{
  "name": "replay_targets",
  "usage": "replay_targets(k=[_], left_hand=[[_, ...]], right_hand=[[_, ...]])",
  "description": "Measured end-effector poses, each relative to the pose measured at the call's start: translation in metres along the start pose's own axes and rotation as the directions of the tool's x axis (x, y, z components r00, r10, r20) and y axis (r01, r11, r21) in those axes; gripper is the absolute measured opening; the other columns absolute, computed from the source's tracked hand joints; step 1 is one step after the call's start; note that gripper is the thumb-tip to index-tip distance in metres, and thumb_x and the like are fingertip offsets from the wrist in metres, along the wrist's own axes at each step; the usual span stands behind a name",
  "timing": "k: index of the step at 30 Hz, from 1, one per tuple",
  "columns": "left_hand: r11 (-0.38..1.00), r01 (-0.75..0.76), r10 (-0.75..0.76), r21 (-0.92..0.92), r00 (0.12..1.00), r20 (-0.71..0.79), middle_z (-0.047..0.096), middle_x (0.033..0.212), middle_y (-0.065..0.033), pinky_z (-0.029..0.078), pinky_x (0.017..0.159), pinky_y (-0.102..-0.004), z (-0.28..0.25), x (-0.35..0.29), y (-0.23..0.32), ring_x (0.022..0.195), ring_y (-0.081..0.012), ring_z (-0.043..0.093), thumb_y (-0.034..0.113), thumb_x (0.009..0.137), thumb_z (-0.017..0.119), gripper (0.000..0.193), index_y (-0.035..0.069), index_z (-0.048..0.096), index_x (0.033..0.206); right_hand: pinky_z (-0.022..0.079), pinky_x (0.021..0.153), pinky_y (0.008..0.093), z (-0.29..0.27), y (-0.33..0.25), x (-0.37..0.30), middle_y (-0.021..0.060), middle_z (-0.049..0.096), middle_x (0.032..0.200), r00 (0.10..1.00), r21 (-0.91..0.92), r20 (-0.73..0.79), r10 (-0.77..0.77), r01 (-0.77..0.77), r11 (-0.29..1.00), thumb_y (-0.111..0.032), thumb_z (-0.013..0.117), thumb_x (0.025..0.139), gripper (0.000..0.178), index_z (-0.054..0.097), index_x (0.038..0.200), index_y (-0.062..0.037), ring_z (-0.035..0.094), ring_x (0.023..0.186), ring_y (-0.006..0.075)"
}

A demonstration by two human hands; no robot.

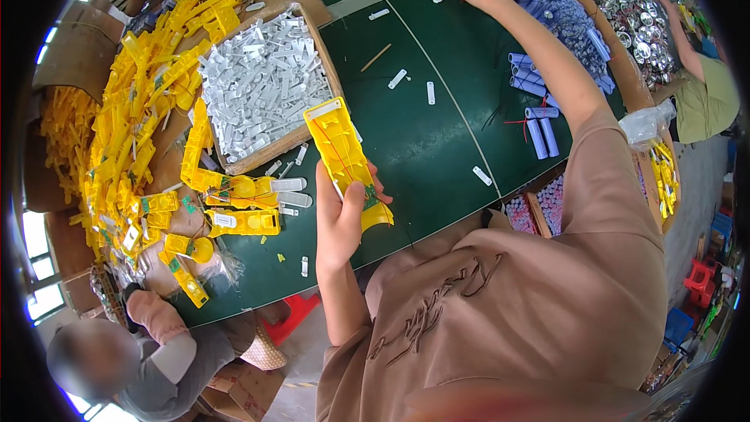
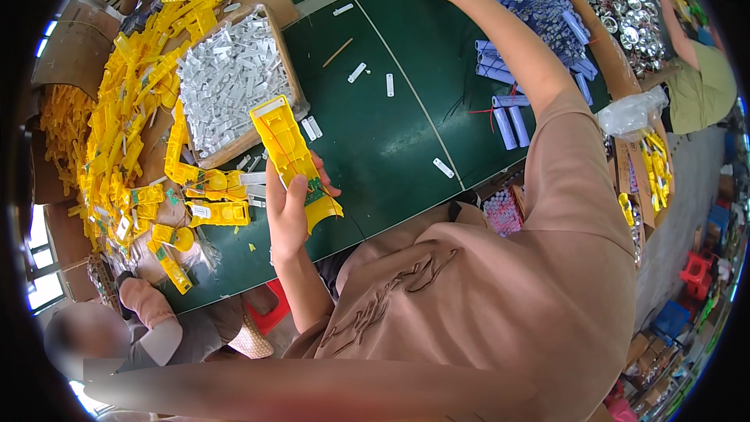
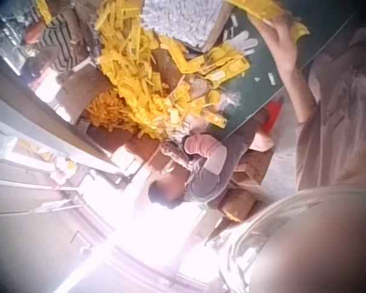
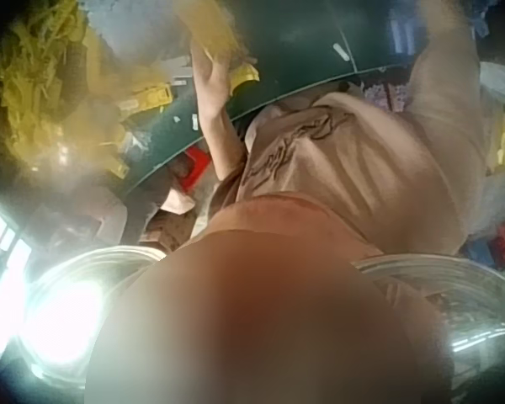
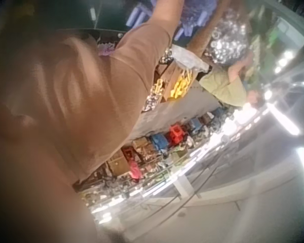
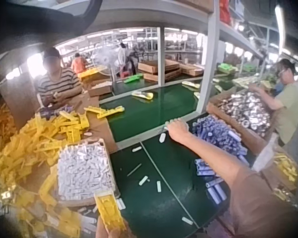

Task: Assembling electronic components into a yellow plastic housing, including inserting a battery and internal wiring.

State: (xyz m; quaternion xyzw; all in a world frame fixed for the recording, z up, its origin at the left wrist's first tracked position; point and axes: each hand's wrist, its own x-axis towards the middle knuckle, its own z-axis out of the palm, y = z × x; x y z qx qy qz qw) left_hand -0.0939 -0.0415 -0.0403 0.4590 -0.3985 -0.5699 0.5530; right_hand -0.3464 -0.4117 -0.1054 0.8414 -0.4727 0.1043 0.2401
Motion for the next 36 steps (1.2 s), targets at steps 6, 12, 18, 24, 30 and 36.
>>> replay_targets(k=[6, 12, 18, 24, 30, 36], left_hand=[[1.0, -0.013, 0.014, 0.024, 1.0, -0.022, 0.048, 0.096, -0.0124, 0.052, 0.063, -0.0316, 0.002, -0.003, 0.003, 0.076, -0.0153, 0.053, 0.007, 0.082, 0.036, 0.034, 0.001, 0.033, 0.115], [0.997, -0.071, 0.074, 0.043, 0.994, -0.081, 0.047, 0.096, -0.0123, 0.052, 0.063, -0.0318, 0.011, -0.008, 0.005, 0.076, -0.0154, 0.052, 0.006, 0.083, 0.036, 0.031, 0.0, 0.033, 0.113], [0.979, -0.191, 0.196, 0.065, 0.977, -0.088, 0.047, 0.097, -0.0113, 0.052, 0.065, -0.0312, 0.032, -0.019, 0.01, 0.079, -0.0143, 0.052, 0.005, 0.084, 0.037, 0.031, 0.001, 0.03, 0.115], [0.96, -0.201, 0.225, 0.193, 0.968, -0.109, 0.044, 0.098, -0.0104, 0.044, 0.071, -0.0266, 0.034, -0.032, 0.009, 0.083, -0.0132, 0.049, -0.003, 0.083, 0.036, 0.039, -0.003, 0.023, 0.119], [0.951, -0.256, 0.282, 0.171, 0.948, -0.148, 0.044, 0.098, -0.0111, 0.044, 0.072, -0.0259, 0.033, -0.038, 0.013, 0.085, -0.0127, 0.048, -0.003, 0.082, 0.035, 0.037, -0.004, 0.025, 0.117], [0.967, -0.222, 0.24, 0.123, 0.959, -0.154, 0.044, 0.099, -0.0113, 0.044, 0.073, -0.0267, 0.024, -0.038, 0.009, 0.086, -0.0132, 0.049, -0.003, 0.082, 0.035, 0.036, -0.004, 0.026, 0.117]], right_hand=[[0.047, 0.064, 0.0348, -0.003, 0.0, -0.006, 0.0117, 0.06, 0.076, 0.993, 0.202, 0.065, -0.097, 0.082, 0.976, -0.015, 0.05, 0.082, 0.018, 0.052, 0.097, -0.0045, 0.059, 0.072, 0.0264], [0.041, 0.064, 0.019, -0.15, -0.083, -0.057, -0.0005, 0.054, 0.081, 0.978, 0.99, 0.137, -0.159, -0.132, 0.045, -0.017, 0.047, 0.088, 0.038, 0.043, 0.125, -0.0133, 0.049, 0.073, 0.005], [0.044, 0.065, 0.0196, -0.248, -0.158, -0.099, -0.0004, 0.052, 0.081, 0.973, 0.902, -0.004, -0.232, -0.096, -0.42, -0.011, 0.053, 0.084, 0.036, 0.048, 0.119, -0.0072, 0.05, 0.073, 0.0052], [0.042, 0.053, 0.023, -0.258, -0.194, -0.11, 0.002, 0.052, 0.07, 0.975, 0.978, -0.208, -0.073, 0.207, -0.025, -0.011, 0.057, 0.08, 0.031, 0.051, 0.109, -0.0051, 0.05, 0.06, 0.0089], [0.041, 0.051, 0.0222, -0.264, -0.207, -0.118, 0.0035, 0.051, 0.067, 0.968, 0.971, -0.241, -0.077, 0.24, -0.023, -0.009, 0.056, 0.08, 0.031, 0.05, 0.11, -0.0056, 0.049, 0.056, 0.0105], [0.036, 0.047, 0.0203, -0.262, -0.212, -0.117, 0.0011, 0.049, 0.067, 0.97, 0.98, -0.197, -0.144, 0.19, -0.061, -0.008, 0.055, 0.081, 0.033, 0.05, 0.113, -0.0054, 0.044, 0.052, 0.0067]])
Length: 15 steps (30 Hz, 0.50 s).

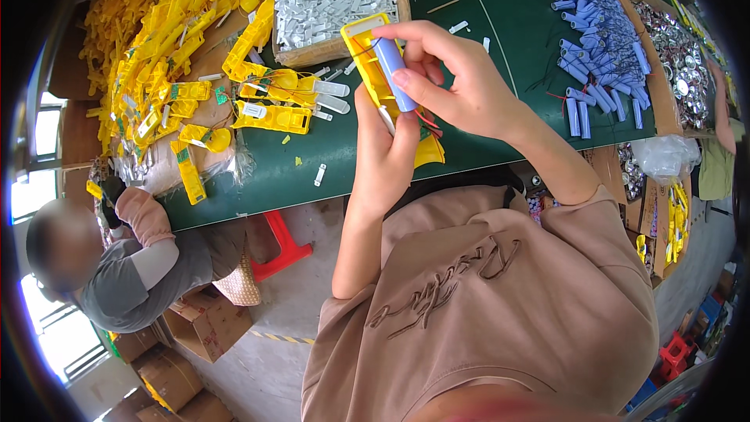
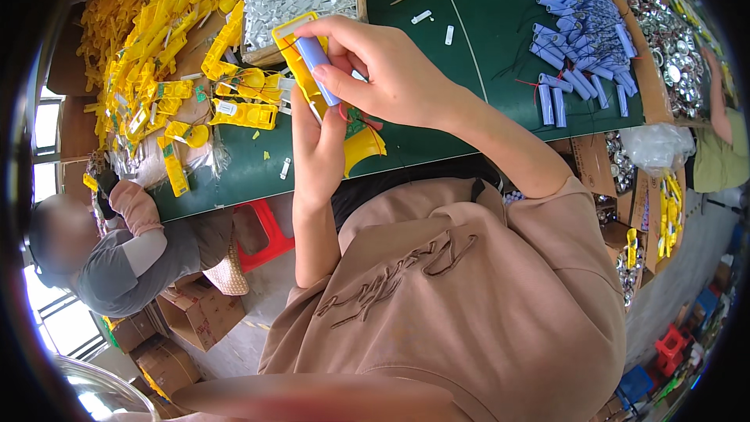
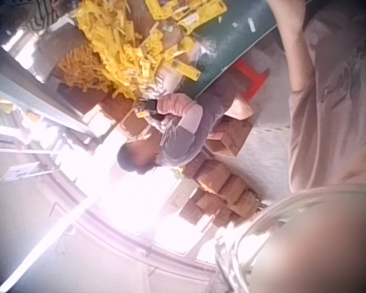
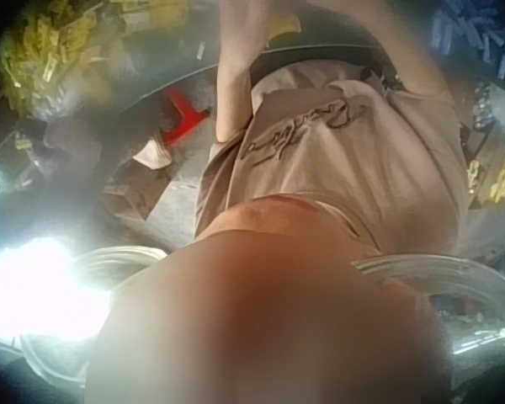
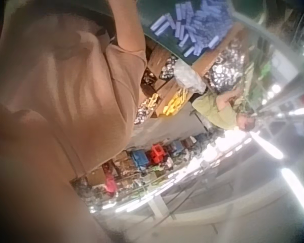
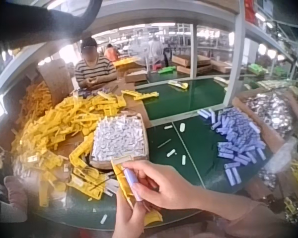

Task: Assembling electronic components into a yellow plastic housing, including inserting a battery and internal wiring.

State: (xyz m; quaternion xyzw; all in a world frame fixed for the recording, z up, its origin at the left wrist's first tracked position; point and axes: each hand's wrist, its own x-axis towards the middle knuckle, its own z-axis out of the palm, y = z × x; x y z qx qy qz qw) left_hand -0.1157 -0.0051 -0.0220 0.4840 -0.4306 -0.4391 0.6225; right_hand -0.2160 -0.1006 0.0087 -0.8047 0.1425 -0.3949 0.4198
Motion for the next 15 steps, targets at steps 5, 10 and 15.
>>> replay_targets(k=[5, 10, 15], left_hand=[[1.0, 0.007, -0.007, 0.009, 1.0, -0.012, 0.044, 0.099, -0.0114, 0.044, 0.073, -0.0269, -0.002, 0.0, -0.005, 0.086, -0.0128, 0.049, -0.002, 0.082, 0.035, 0.035, -0.003, 0.026, 0.115], [0.998, -0.029, 0.029, 0.056, 1.0, 0.003, 0.047, 0.1, -0.0133, 0.05, 0.066, -0.0277, -0.004, 0.005, -0.01, 0.078, -0.0156, 0.056, 0.001, 0.083, 0.033, 0.033, -0.001, 0.027, 0.115], [0.999, 0.0, 0.0, 0.043, 1.0, 0.008, 0.046, 0.1, -0.0103, 0.044, 0.073, -0.0259, 0.002, 0.008, 0.007, 0.085, -0.0121, 0.05, 0.0, 0.083, 0.036, 0.034, -0.002, 0.029, 0.115]], right_hand=[[0.035, 0.047, 0.0185, 0.002, 0.006, -0.001, -0.0004, 0.049, 0.069, 0.998, -0.007, 0.055, 0.022, -0.021, 1.0, -0.008, 0.053, 0.082, 0.033, 0.049, 0.115, -0.0042, 0.042, 0.053, 0.0031], [0.038, 0.052, 0.0199, 0.004, 0.018, 0.0, 0.0028, 0.052, 0.073, 0.994, 0.094, 0.093, 0.065, -0.074, 0.993, -0.01, 0.054, 0.083, 0.035, 0.048, 0.117, -0.0032, 0.044, 0.057, 0.0062], [0.04, 0.059, 0.0268, 0.007, 0.023, 0.001, 0.0068, 0.05, 0.077, 0.992, -0.218, -0.055, -0.115, 0.1, 0.971, -0.014, 0.053, 0.083, 0.038, 0.046, 0.12, -0.0083, 0.047, 0.064, 0.0171]])
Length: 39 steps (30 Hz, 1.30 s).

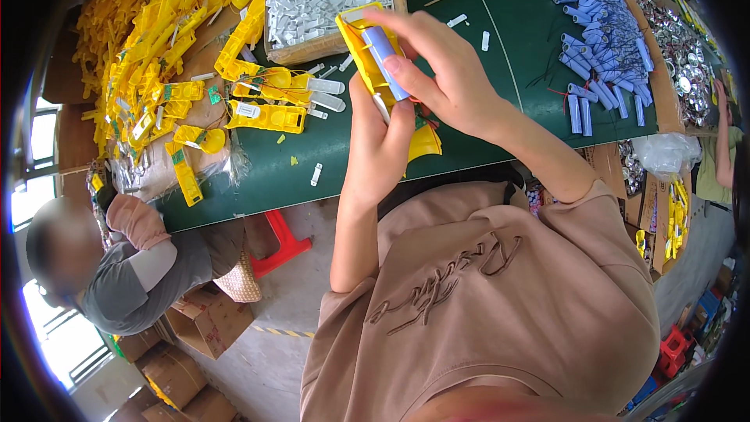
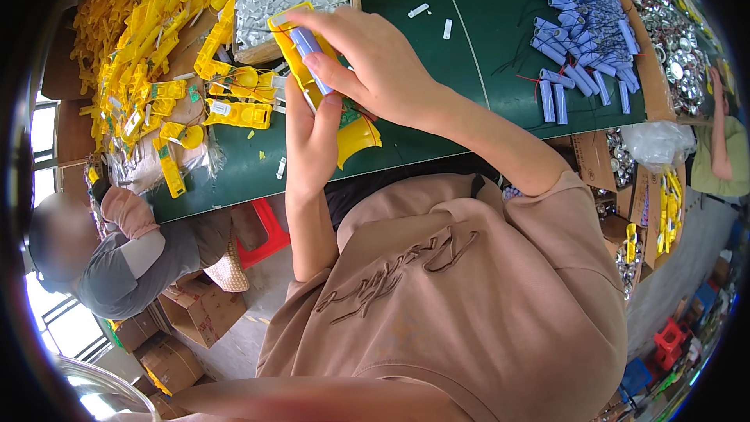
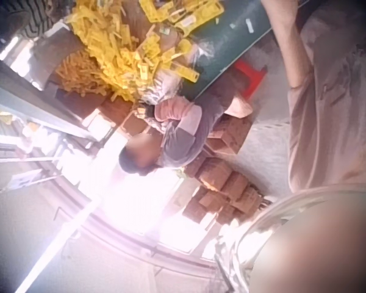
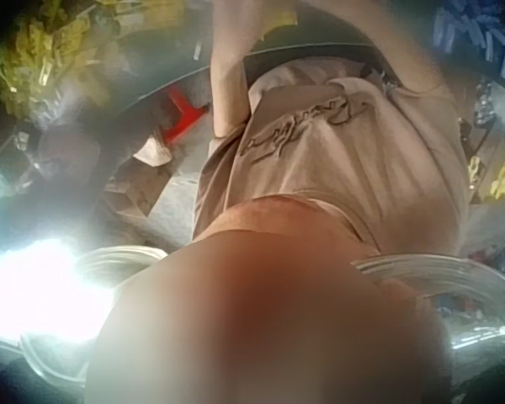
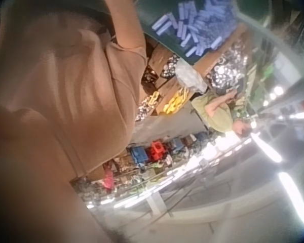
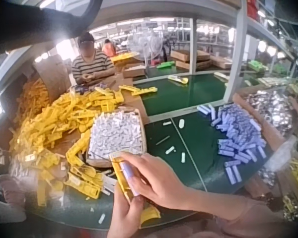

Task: Assembling electronic components into a yellow plastic housing, including inserting a battery and internal wiring.

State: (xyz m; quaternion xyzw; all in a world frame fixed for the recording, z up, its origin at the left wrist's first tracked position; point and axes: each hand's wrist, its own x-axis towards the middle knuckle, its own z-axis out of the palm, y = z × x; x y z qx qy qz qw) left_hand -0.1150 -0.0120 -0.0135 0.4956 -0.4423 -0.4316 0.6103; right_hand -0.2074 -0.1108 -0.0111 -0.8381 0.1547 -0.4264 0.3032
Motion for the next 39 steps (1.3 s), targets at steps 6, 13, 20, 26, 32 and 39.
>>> replay_targets(k=[6, 13, 20, 26, 32, 39], left_hand=[[0.993, -0.026, 0.031, 0.116, 0.998, -0.046, 0.047, 0.101, -0.0086, 0.042, 0.076, -0.0261, -0.002, 0.006, -0.002, 0.088, -0.0112, 0.048, 0.003, 0.083, 0.037, 0.032, -0.001, 0.033, 0.115], [0.967, 0.115, -0.106, -0.227, 0.993, 0.051, 0.046, 0.097, -0.013, 0.051, 0.069, -0.0316, -0.002, 0.029, -0.02, 0.079, -0.0164, 0.054, 0.001, 0.084, 0.035, 0.031, 0.0, 0.026, 0.114], [0.994, 0.005, 0.005, -0.114, 0.996, 0.087, 0.05, 0.104, -0.016, 0.049, 0.074, -0.0306, 0.003, 0.108, -0.015, 0.09, -0.0211, 0.057, 0.009, 0.087, 0.042, 0.043, 0.0, 0.021, 0.123], [0.957, 0.018, -0.031, 0.29, 0.999, 0.041, 0.051, 0.108, -0.0182, 0.047, 0.072, -0.0312, -0.03, 0.154, 0.014, 0.089, -0.0212, 0.056, 0.015, 0.085, 0.054, 0.059, -0.004, 0.016, 0.126], [0.294, 0.2, 0.133, 0.935, 0.96, -0.248, 0.052, 0.109, -0.0176, 0.046, 0.077, -0.0353, -0.172, 0.203, 0.022, 0.094, -0.027, 0.054, 0.017, 0.081, 0.056, 0.051, 0.001, 0.033, 0.124], [-0.231, -0.219, 0.141, 0.948, 0.956, 0.256, 0.056, 0.104, -0.0136, 0.037, 0.089, -0.0395, -0.258, 0.299, -0.003, 0.104, -0.0298, 0.047, 0.024, 0.078, 0.059, 0.05, 0.006, 0.042, 0.121]], right_hand=[[0.037, 0.076, 0.0276, 0.008, 0.009, 0.001, 0.0093, 0.045, 0.094, 0.986, 0.003, 0.13, 0.107, -0.109, 0.994, -0.026, 0.04, 0.089, 0.042, 0.039, 0.128, -0.0118, 0.044, 0.084, 0.0198], [0.041, 0.054, 0.0174, -0.005, 0.032, 0.009, 0.0067, 0.049, 0.111, 0.871, 0.525, 0.39, 0.299, -0.477, 0.705, -0.027, 0.044, 0.09, 0.053, 0.022, 0.137, -0.0148, 0.047, 0.069, 0.0061], [0.04, 0.049, 0.0177, -0.042, 0.066, 0.07, 0.0015, 0.056, 0.091, 0.792, 0.535, 0.376, 0.481, -0.609, 0.585, -0.02, 0.056, 0.083, 0.056, 0.03, 0.133, -0.0144, 0.05, 0.07, 0.0041], [0.048, 0.078, 0.0294, -0.11, 0.189, 0.137, 0.0126, 0.052, 0.113, 0.753, 0.602, 0.275, 0.598, -0.62, 0.503, -0.018, 0.053, 0.084, 0.053, 0.031, 0.129, -0.0002, 0.06, 0.091, 0.0244], [0.045, 0.066, 0.0244, -0.296, 0.446, 0.145, 0.0042, 0.055, 0.089, 0.692, -0.045, 0.063, 0.719, -0.718, 0.695, -0.022, 0.055, 0.082, 0.041, 0.044, 0.117, -0.0027, 0.054, 0.075, 0.0097], [0.042, 0.063, 0.0235, -0.464, 0.664, 0.069, 0.0023, 0.052, 0.077, 0.642, -0.502, -0.033, 0.766, -0.673, 0.543, -0.026, 0.05, 0.085, 0.028, 0.054, 0.096, -0.001, 0.049, 0.066, 0.0091]])
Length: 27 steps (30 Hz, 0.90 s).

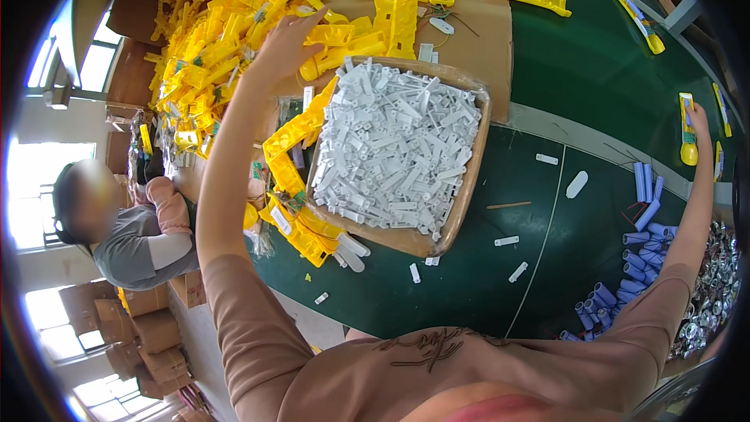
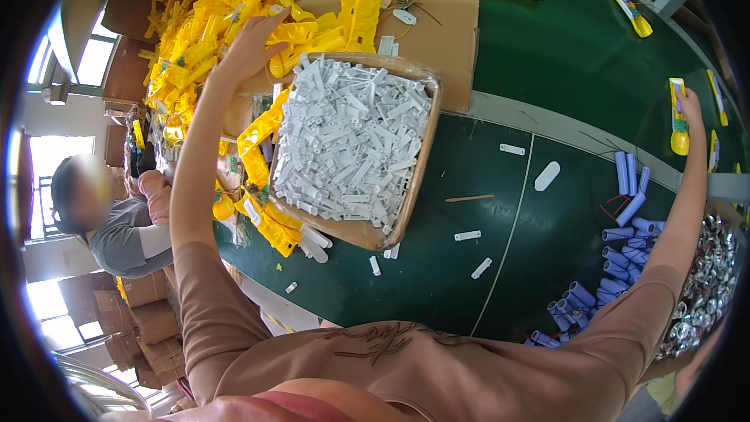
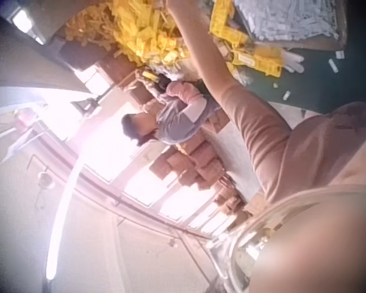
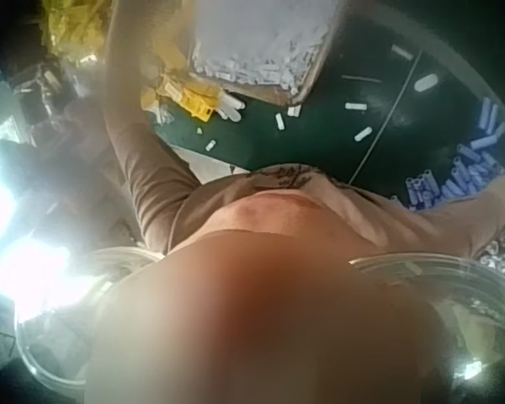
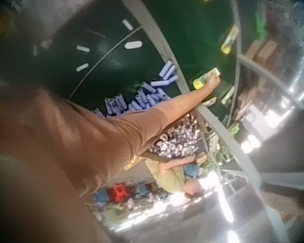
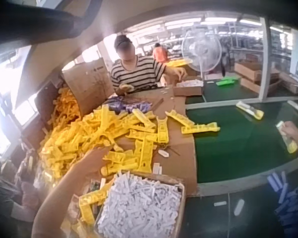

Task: Assembling electronic components into a yellow plastic housing, including inserting a battery and internal wiring.

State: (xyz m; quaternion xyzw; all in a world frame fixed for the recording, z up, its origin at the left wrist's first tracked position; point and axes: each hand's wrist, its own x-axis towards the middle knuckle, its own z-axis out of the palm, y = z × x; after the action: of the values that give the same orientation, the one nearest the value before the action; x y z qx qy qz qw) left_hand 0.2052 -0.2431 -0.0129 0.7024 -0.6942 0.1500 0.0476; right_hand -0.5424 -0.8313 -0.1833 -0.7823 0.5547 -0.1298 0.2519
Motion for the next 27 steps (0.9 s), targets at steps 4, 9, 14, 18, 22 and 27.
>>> replay_targets(k=[4, 9, 14, 18, 22, 27], left_hand=[[0.985, 0.172, -0.161, -0.003, 0.928, 0.336, 0.056, 0.106, -0.0127, 0.035, 0.091, -0.0373, -0.021, 0.031, -0.003, 0.105, -0.0283, 0.047, 0.031, 0.075, 0.063, 0.049, 0.007, 0.05, 0.115], [0.866, 0.39, -0.426, -0.313, 0.903, -0.051, 0.057, 0.098, -0.0102, 0.041, 0.084, -0.0329, -0.07, 0.007, 0.002, 0.096, -0.0202, 0.053, 0.036, 0.074, 0.065, 0.049, 0.004, 0.053, 0.109], [0.681, 0.038, -0.388, -0.732, 0.866, -0.316, 0.061, 0.079, -0.0061, 0.047, 0.068, -0.0238, -0.148, -0.014, 0.065, 0.071, -0.0118, 0.058, 0.019, 0.084, 0.055, 0.021, -0.001, 0.054, 0.087], [0.375, -0.1, -0.442, -0.922, 0.854, -0.273, 0.059, 0.069, -0.0065, 0.048, 0.058, -0.0256, -0.183, -0.063, 0.133, 0.063, -0.0138, 0.059, 0.012, 0.079, 0.061, 0.022, 0.0, 0.048, 0.093], [0.215, -0.156, -0.522, -0.964, 0.816, -0.248, 0.057, 0.079, -0.0053, 0.046, 0.061, -0.0233, -0.162, -0.092, 0.194, 0.068, -0.0113, 0.057, 0.007, 0.08, 0.059, 0.026, 0.002, 0.043, 0.1], [0.005, -0.139, -0.572, -0.99, 0.812, -0.116, 0.051, 0.096, -0.0058, 0.043, 0.074, -0.0246, -0.143, -0.137, 0.195, 0.086, -0.0105, 0.052, 0.009, 0.085, 0.052, 0.03, 0.002, 0.038, 0.11]], right_hand=[[0.043, 0.069, 0.0287, -0.026, 0.02, -0.004, 0.0106, 0.057, 0.083, 0.977, -0.238, 0.069, 0.202, -0.18, 0.954, -0.032, 0.045, 0.085, 0.038, 0.055, 0.098, 0.0024, 0.054, 0.071, 0.0206], [0.042, 0.078, 0.0384, -0.019, -0.093, -0.056, 0.0208, 0.057, 0.098, 0.86, -0.546, -0.431, -0.272, -0.009, 0.837, -0.027, 0.041, 0.086, 0.038, 0.05, 0.113, -0.0025, 0.054, 0.091, 0.0328], [0.042, 0.066, 0.0236, 0.038, -0.388, -0.244, 0.0041, 0.058, 0.083, 0.828, 0.062, -0.226, -0.513, 0.538, 0.84, -0.02, 0.047, 0.087, 0.027, 0.054, 0.111, -0.0098, 0.054, 0.074, 0.012], [0.044, 0.08, 0.03, 0.115, -0.542, -0.385, 0.0097, 0.056, 0.103, 0.538, 0.46, -0.019, -0.843, 0.753, 0.47, -0.018, 0.059, 0.079, 0.041, 0.049, 0.118, -0.0069, 0.055, 0.09, 0.018], [0.036, 0.092, 0.0335, 0.163, -0.6, -0.452, 0.0117, 0.048, 0.115, 0.454, 0.812, 0.036, -0.89, 0.506, 0.291, -0.031, 0.063, 0.078, 0.069, 0.027, 0.13, -0.0036, 0.048, 0.104, 0.0206], [0.043, 0.082, 0.0282, 0.194, -0.619, -0.477, 0.008, 0.054, 0.103, 0.503, 0.923, 0.339, -0.795, -0.016, 0.384, -0.033, 0.058, 0.082, 0.056, 0.037, 0.123, -0.0013, 0.051, 0.094, 0.0127]])
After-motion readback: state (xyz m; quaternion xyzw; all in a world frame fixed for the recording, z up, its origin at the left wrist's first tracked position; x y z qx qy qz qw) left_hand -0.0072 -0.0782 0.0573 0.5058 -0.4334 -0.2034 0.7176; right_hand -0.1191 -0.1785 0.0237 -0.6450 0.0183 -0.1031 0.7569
